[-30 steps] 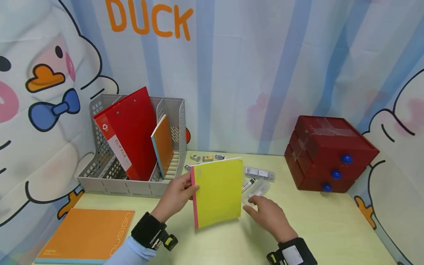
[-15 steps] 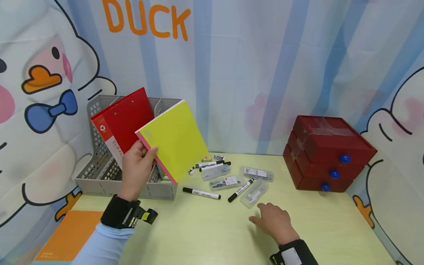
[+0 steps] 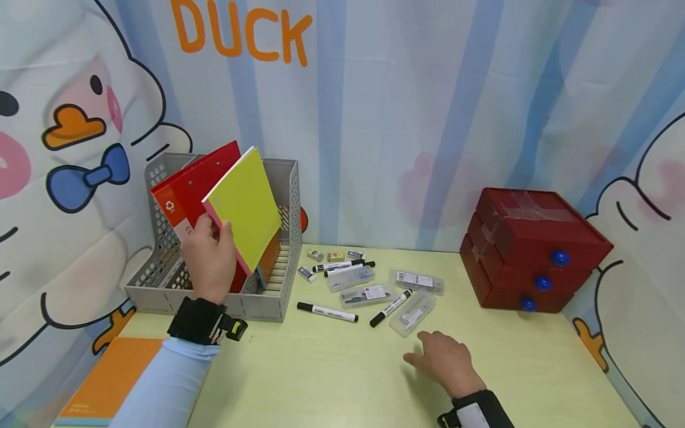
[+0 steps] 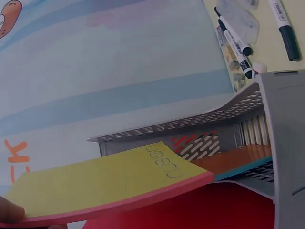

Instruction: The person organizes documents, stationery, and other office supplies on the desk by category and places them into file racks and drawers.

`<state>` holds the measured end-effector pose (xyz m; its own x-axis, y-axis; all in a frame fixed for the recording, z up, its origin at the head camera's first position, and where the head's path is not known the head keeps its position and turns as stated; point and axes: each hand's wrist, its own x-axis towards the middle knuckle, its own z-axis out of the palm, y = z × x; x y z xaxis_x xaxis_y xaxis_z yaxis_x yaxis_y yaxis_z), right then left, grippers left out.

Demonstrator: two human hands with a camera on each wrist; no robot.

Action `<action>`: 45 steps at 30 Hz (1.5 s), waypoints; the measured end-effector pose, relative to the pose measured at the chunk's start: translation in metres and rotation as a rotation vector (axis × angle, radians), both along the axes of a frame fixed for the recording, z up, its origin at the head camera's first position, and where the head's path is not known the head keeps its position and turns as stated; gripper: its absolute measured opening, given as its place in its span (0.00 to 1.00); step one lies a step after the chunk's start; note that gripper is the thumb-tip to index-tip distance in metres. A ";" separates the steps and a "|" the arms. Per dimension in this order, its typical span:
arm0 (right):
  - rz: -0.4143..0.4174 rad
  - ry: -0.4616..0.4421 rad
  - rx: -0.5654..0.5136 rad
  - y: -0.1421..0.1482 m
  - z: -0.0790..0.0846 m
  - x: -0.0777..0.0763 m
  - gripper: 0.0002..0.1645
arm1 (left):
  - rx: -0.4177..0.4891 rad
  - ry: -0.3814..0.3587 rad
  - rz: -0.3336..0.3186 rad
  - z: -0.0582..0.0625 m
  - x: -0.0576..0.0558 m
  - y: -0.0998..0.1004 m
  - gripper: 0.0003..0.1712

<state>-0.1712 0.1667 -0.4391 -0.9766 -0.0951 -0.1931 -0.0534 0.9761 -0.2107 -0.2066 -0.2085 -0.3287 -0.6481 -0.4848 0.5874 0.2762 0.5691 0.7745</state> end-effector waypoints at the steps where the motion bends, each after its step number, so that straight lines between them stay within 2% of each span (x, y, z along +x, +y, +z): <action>1: -0.002 -0.003 0.000 0.000 0.000 0.000 0.35 | -0.002 -0.015 0.003 -0.001 -0.003 0.001 0.22; 8: 0.006 -0.003 -0.018 0.003 0.001 0.002 0.34 | -0.044 -0.150 0.020 -0.014 -0.027 0.009 0.18; 13: 0.018 -0.002 -0.032 0.005 0.000 0.003 0.33 | -0.038 -0.228 0.027 -0.024 -0.041 0.014 0.15; 23: 0.008 -0.014 -0.049 0.005 -0.003 0.005 0.34 | 0.014 -0.304 0.069 -0.048 -0.061 0.013 0.15; 27: 0.006 -0.013 -0.044 0.005 -0.004 0.005 0.34 | 0.048 -0.329 0.106 -0.059 -0.070 0.014 0.14; 29: 0.005 -0.016 -0.045 0.005 -0.005 0.004 0.34 | 0.063 -0.367 0.131 -0.066 -0.073 0.014 0.13; 34: -0.001 -0.002 -0.050 0.007 -0.005 0.004 0.34 | 0.050 -0.445 0.159 -0.076 -0.078 0.012 0.14; 41: 0.000 0.008 -0.064 0.009 -0.006 0.006 0.33 | 0.070 -0.505 0.155 -0.073 -0.078 0.012 0.17; 45: -0.007 -0.001 -0.067 0.010 -0.007 0.007 0.33 | 0.086 -0.500 0.159 -0.072 -0.077 0.012 0.16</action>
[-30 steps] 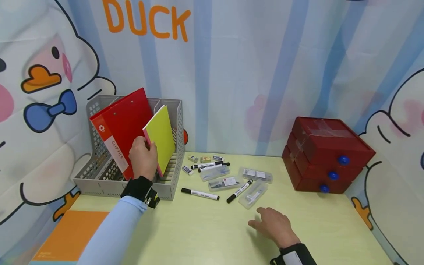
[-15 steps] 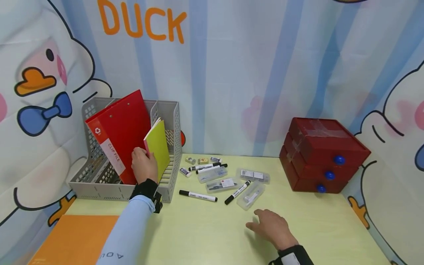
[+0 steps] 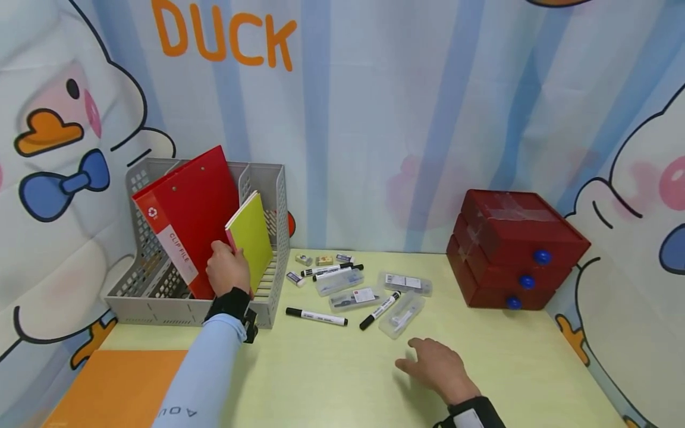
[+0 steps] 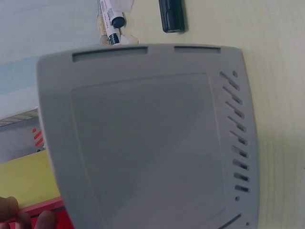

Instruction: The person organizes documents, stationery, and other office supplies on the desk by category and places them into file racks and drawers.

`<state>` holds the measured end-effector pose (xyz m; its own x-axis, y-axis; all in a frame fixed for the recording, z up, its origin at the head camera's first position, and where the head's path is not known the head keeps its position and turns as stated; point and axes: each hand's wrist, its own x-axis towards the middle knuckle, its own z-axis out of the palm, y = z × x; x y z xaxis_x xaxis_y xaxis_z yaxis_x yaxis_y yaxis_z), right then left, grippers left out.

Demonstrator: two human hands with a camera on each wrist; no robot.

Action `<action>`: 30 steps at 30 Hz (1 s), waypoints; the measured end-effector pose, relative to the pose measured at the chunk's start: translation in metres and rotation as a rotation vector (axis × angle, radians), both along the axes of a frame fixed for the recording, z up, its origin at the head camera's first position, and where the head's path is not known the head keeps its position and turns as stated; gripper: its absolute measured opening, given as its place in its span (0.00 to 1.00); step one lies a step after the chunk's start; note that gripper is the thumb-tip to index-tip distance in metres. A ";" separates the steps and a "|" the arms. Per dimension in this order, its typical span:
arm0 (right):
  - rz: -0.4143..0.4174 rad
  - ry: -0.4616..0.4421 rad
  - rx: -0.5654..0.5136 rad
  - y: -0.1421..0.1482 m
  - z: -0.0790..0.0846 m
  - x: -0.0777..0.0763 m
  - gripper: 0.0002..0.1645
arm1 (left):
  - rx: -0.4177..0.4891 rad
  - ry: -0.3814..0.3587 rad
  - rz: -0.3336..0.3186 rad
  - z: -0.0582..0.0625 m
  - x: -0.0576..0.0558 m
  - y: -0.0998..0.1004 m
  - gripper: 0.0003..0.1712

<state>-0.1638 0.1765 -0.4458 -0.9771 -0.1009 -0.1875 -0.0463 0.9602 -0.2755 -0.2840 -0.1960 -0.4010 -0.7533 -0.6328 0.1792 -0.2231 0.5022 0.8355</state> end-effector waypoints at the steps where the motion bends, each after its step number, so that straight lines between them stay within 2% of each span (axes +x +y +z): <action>1: -0.001 -0.001 0.000 0.000 -0.001 0.000 0.33 | -0.003 0.000 -0.002 0.000 0.000 -0.001 0.16; 10: 0.005 0.001 -0.014 0.001 -0.004 0.001 0.33 | -0.114 -0.078 -0.041 0.000 -0.002 -0.011 0.17; 16: 0.003 -0.022 -0.015 0.000 -0.004 0.001 0.33 | -0.145 -0.109 -0.099 -0.001 0.006 -0.018 0.17; 22: -0.007 -0.040 -0.009 0.000 -0.004 0.000 0.34 | -0.304 -0.121 -0.202 0.003 0.016 -0.026 0.19; 30: 0.000 -0.030 -0.022 0.001 -0.002 0.000 0.34 | -0.425 -0.164 -0.380 0.026 0.033 -0.038 0.20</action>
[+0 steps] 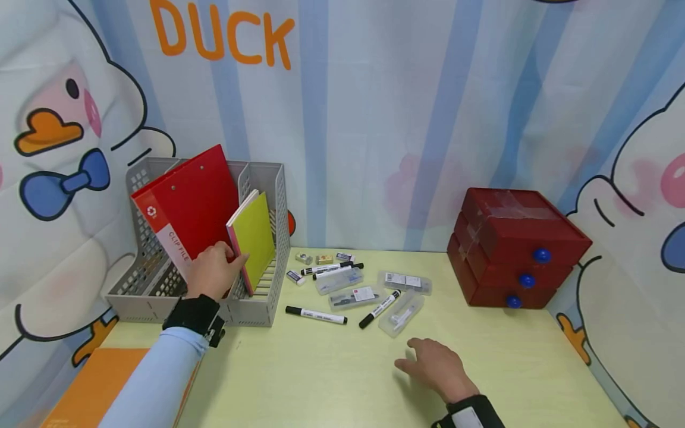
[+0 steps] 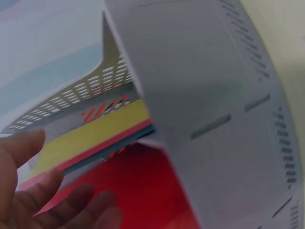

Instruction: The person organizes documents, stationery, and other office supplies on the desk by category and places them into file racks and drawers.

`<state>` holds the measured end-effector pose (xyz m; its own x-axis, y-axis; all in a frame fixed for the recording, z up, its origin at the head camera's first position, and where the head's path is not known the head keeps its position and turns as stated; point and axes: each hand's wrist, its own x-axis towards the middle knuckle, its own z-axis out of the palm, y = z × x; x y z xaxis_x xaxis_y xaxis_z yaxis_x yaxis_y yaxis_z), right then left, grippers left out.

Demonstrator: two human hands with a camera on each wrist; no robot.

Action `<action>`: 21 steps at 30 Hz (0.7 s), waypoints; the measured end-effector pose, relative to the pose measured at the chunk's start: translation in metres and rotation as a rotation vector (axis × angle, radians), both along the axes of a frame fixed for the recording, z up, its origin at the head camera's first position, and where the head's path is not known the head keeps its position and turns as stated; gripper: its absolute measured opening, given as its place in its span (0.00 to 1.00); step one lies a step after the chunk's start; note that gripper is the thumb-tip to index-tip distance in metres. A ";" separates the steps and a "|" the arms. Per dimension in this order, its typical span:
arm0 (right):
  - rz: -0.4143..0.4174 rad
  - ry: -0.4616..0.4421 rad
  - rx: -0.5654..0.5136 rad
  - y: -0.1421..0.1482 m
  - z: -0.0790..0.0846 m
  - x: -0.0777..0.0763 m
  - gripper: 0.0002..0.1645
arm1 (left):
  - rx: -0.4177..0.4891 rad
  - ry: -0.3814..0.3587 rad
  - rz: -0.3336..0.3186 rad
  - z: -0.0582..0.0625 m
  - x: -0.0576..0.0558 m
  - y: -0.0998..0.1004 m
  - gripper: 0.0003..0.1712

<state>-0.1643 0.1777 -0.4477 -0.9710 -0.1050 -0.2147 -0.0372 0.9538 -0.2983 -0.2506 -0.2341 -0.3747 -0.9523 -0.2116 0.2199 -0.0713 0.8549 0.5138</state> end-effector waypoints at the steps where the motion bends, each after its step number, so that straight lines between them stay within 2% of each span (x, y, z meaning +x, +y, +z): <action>1: 0.000 0.000 0.001 0.000 0.001 0.000 0.34 | -0.014 -0.008 -0.020 0.003 0.003 -0.002 0.20; 4: 0.001 0.006 0.000 -0.001 0.003 0.000 0.34 | -0.048 -0.022 -0.053 0.010 0.014 -0.008 0.19; 7: 0.001 0.013 -0.008 -0.002 0.004 0.000 0.33 | -0.057 -0.032 -0.058 0.011 0.025 -0.013 0.19; 10: 0.004 0.014 -0.012 -0.002 0.004 -0.001 0.33 | -0.063 -0.031 -0.059 0.004 0.038 -0.018 0.17; 14: 0.004 0.012 -0.011 -0.003 0.003 -0.003 0.34 | -0.084 -0.004 -0.067 -0.011 0.057 -0.029 0.16; 17: 0.003 0.016 -0.010 -0.003 0.003 -0.004 0.33 | -0.111 -0.007 -0.081 -0.022 0.066 -0.041 0.15; 21: 0.004 0.018 -0.012 -0.003 0.002 -0.005 0.34 | -0.188 -0.116 -0.100 -0.030 0.071 -0.061 0.11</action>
<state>-0.1689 0.1747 -0.4456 -0.9742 -0.1111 -0.1963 -0.0462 0.9501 -0.3086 -0.1798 -0.2947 -0.4046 -0.9876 -0.0808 0.1348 -0.0308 0.9405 0.3384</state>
